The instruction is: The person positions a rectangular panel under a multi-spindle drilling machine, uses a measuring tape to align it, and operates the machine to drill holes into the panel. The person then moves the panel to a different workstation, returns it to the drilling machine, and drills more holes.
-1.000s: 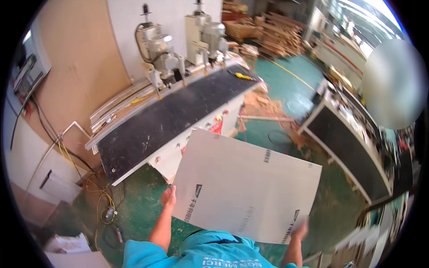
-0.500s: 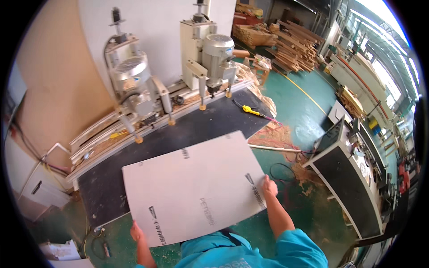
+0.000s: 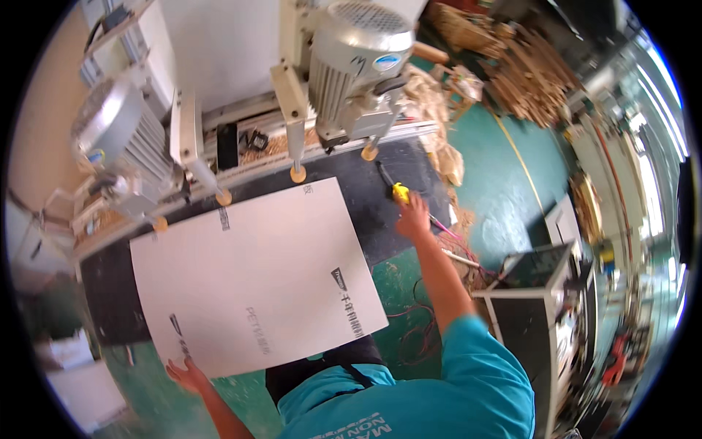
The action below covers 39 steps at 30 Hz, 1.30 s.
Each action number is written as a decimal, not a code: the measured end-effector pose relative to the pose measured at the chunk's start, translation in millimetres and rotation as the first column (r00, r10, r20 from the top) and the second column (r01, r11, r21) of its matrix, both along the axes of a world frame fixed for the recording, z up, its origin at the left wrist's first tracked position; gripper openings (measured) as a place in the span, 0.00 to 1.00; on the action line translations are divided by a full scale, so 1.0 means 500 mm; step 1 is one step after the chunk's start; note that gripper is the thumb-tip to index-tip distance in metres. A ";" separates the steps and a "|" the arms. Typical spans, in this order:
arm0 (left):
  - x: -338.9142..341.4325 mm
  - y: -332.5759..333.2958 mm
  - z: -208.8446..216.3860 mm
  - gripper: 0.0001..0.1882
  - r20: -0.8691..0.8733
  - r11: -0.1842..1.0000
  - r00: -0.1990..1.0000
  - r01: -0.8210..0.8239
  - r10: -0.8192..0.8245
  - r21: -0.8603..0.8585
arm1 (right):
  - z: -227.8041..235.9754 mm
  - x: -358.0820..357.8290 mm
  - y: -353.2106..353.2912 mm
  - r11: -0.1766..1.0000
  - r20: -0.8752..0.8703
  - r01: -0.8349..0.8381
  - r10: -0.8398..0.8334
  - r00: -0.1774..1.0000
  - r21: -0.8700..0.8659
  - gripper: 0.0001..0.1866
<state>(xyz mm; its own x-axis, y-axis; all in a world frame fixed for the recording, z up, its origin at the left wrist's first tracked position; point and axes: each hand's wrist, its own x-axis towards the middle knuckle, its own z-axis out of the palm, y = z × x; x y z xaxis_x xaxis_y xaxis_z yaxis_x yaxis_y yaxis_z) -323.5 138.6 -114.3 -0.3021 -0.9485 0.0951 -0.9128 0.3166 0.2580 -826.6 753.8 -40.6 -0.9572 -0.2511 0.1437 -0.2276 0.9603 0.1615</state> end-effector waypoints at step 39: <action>0.113 0.002 -0.021 0.26 -0.686 0.700 0.152 -0.245 0.711 0.671 | 0.208 0.515 -0.603 0.857 0.857 -0.131 0.464 -0.223 -0.498 0.16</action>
